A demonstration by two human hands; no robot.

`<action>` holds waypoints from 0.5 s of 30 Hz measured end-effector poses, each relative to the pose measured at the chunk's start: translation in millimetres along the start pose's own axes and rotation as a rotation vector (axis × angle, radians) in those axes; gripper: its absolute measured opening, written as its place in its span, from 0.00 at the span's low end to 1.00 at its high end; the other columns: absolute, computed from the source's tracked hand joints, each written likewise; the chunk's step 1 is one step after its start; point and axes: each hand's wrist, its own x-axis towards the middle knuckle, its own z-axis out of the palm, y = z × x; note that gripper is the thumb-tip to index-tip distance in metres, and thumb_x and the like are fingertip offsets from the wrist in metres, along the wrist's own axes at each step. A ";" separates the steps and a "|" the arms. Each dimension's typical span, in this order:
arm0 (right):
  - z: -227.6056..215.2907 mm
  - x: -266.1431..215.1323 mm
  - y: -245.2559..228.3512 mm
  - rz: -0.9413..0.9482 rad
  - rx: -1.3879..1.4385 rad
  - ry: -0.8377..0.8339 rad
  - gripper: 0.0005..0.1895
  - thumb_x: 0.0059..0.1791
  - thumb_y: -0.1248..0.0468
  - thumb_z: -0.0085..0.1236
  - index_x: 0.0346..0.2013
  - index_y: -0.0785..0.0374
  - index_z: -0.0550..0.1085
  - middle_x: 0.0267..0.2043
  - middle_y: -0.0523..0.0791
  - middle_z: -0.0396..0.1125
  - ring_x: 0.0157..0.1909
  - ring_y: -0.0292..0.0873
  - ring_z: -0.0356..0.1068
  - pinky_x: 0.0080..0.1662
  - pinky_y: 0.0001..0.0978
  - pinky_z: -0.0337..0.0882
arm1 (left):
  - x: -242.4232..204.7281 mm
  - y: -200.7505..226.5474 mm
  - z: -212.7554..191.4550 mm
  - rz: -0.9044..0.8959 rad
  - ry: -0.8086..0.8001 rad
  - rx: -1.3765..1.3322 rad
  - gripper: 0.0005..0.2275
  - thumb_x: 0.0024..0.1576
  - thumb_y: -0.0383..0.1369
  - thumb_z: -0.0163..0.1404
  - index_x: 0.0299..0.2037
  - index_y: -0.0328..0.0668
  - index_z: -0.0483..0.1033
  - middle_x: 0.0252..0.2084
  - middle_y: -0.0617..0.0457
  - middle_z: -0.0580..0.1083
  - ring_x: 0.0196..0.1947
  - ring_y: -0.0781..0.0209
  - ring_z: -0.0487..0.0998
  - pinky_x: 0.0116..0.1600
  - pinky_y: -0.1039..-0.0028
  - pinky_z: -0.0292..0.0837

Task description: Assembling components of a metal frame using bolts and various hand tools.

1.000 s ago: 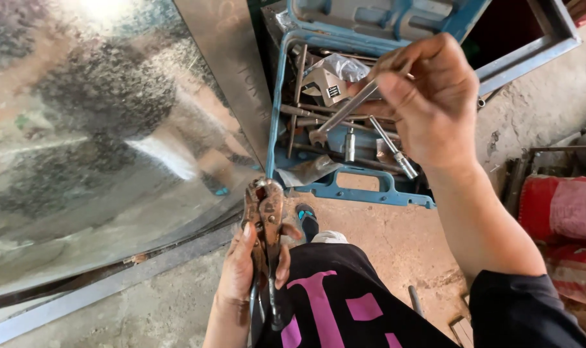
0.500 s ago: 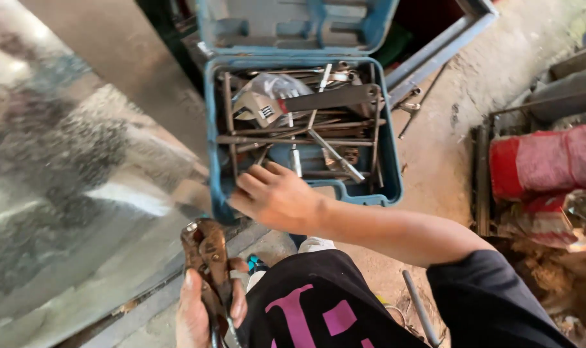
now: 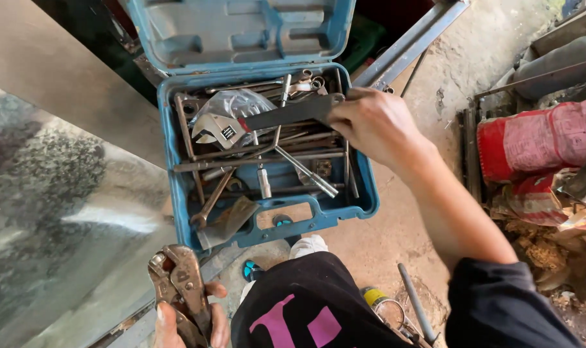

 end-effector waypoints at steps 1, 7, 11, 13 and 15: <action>3.7 -3.5 11.8 -0.104 0.005 0.059 0.10 0.47 0.61 0.65 0.42 0.59 0.81 0.47 0.47 0.75 0.47 0.50 0.73 0.46 0.42 0.74 | 1.8 0.9 4.5 0.004 0.042 0.027 0.34 0.63 0.56 0.43 0.74 0.46 0.53 0.49 0.32 0.70 0.15 0.58 0.69 0.16 0.70 0.64; 8.0 -3.2 24.5 -0.115 0.138 0.324 0.16 0.51 0.60 0.67 0.46 0.67 0.75 0.47 0.52 0.68 0.52 0.54 0.69 0.53 0.43 0.72 | 9.1 -1.0 15.9 0.001 0.135 0.098 0.35 0.62 0.57 0.44 0.74 0.46 0.53 0.48 0.32 0.70 0.14 0.59 0.68 0.16 0.70 0.63; 18.0 15.3 28.8 -0.342 0.119 0.308 0.23 0.52 0.58 0.64 0.57 0.66 0.73 0.52 0.51 0.68 0.55 0.54 0.66 0.58 0.45 0.67 | 13.7 1.5 24.0 -0.007 0.154 0.124 0.35 0.61 0.57 0.44 0.73 0.46 0.53 0.48 0.33 0.70 0.14 0.59 0.69 0.16 0.69 0.64; 23.8 19.6 25.5 -0.323 0.083 0.216 0.24 0.50 0.54 0.64 0.55 0.65 0.74 0.48 0.51 0.67 0.52 0.54 0.66 0.55 0.46 0.66 | 14.0 -3.8 20.8 0.008 0.142 0.107 0.35 0.61 0.57 0.44 0.73 0.46 0.53 0.48 0.33 0.70 0.14 0.59 0.69 0.16 0.70 0.64; 27.1 21.5 21.7 -0.306 0.046 0.124 0.25 0.49 0.50 0.64 0.53 0.64 0.75 0.43 0.51 0.67 0.49 0.54 0.65 0.52 0.47 0.64 | 13.2 -6.6 19.2 0.024 0.129 0.090 0.35 0.61 0.57 0.44 0.73 0.47 0.53 0.48 0.33 0.70 0.14 0.58 0.69 0.15 0.70 0.64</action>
